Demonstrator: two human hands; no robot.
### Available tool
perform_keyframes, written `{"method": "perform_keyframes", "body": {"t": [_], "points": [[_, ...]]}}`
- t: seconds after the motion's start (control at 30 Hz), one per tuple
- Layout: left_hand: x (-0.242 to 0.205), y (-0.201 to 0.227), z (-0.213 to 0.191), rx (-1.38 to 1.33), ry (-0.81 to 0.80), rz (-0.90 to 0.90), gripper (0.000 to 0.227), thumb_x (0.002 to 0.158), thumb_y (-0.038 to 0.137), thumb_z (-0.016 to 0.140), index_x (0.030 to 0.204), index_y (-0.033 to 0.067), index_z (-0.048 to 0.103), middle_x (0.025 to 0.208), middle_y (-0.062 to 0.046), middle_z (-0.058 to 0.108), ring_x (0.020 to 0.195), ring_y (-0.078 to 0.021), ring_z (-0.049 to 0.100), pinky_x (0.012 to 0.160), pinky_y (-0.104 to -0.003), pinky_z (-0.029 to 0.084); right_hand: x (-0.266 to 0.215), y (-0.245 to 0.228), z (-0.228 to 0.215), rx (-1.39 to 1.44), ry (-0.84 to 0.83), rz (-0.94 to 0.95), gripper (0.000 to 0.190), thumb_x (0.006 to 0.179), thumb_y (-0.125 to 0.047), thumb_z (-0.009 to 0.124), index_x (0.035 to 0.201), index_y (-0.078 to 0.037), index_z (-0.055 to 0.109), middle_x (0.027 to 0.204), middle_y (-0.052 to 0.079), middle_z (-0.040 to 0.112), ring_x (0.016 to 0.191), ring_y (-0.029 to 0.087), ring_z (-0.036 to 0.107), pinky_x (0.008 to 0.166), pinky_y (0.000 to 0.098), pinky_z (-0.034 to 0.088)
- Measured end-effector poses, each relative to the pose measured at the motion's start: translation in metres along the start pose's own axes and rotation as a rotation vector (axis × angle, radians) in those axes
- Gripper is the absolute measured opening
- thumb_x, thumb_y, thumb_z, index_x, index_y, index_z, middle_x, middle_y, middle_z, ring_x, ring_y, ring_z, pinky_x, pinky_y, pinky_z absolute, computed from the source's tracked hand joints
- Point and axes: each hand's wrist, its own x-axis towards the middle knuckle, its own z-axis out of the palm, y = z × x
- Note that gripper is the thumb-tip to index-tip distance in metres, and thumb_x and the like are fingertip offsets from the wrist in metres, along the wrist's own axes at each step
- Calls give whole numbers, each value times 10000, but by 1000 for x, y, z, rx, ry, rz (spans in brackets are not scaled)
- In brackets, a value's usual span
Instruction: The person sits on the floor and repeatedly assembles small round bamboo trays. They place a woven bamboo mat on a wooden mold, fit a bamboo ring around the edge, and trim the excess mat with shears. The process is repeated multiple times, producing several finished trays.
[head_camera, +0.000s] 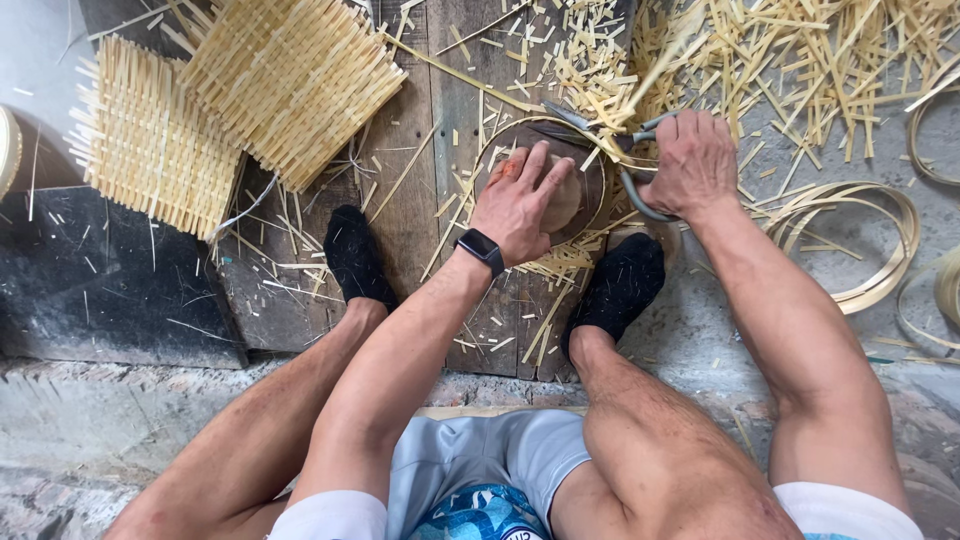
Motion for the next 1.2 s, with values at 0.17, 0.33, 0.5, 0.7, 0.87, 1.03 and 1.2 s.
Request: {"method": "perform_keyframes", "body": {"t": [0.17, 0.33, 0.5, 0.7, 0.87, 1.03, 1.2], "points": [[1, 7, -3, -53, 81, -83, 1166, 523, 312, 904, 1492, 161, 273, 1589, -233, 271, 1439, -490, 318, 1123, -587, 285, -7, 24, 25, 27, -257, 35, 163, 896, -212, 709, 841, -99, 606, 727, 68, 568, 670, 185, 561, 547, 331, 493], [0, 14, 1, -107, 93, -225, 1160, 613, 418, 925, 1545, 191, 271, 1529, -243, 305, 1382, -447, 368, 1139, -563, 355, -10, 26, 11, 86, -91, -13, 260, 911, -279, 737, 802, -82, 606, 747, 62, 569, 706, 180, 562, 582, 347, 493], [-1, 7, 0, -41, 13, -100, 1120, 590, 319, 917, 1533, 225, 319, 1522, -185, 348, 1408, -402, 374, 1160, -553, 360, 10, -3, -9, -58, 218, -83, 479, 669, -512, 734, 763, -71, 571, 694, 56, 512, 612, 167, 507, 524, 292, 469], [-1, -2, -6, -13, -7, -2, 1096, 542, 297, 936, 1474, 229, 363, 1514, -191, 363, 1401, -416, 375, 1148, -536, 357, -9, 28, 31, -87, -238, -12, 386, 1018, -369, 663, 721, -156, 539, 633, -5, 488, 557, 118, 449, 433, 275, 384], [1, -3, -12, -36, -11, 10, 1072, 534, 284, 940, 1455, 219, 396, 1479, -164, 417, 1376, -403, 443, 1127, -528, 415, -36, 69, 48, 12, -291, 258, 322, 1031, -358, 682, 830, -127, 584, 736, 39, 557, 676, 153, 523, 551, 332, 465], [2, 20, 0, -286, 50, -400, 873, 777, 505, 847, 1459, 172, 416, 1284, -205, 525, 1120, -373, 595, 859, -519, 572, -43, 78, 61, 266, -135, 883, 664, 734, -330, 936, 1132, 56, 571, 1086, 201, 541, 966, 272, 544, 867, 442, 492], [31, -23, 26, -239, 308, -372, 574, 942, 467, 734, 1352, 106, 557, 1133, -148, 660, 987, -301, 674, 824, -482, 587, -46, 23, 23, 284, 62, 724, 518, 798, -239, 912, 1182, -30, 635, 1173, 160, 534, 1062, 278, 600, 902, 384, 548]]}}
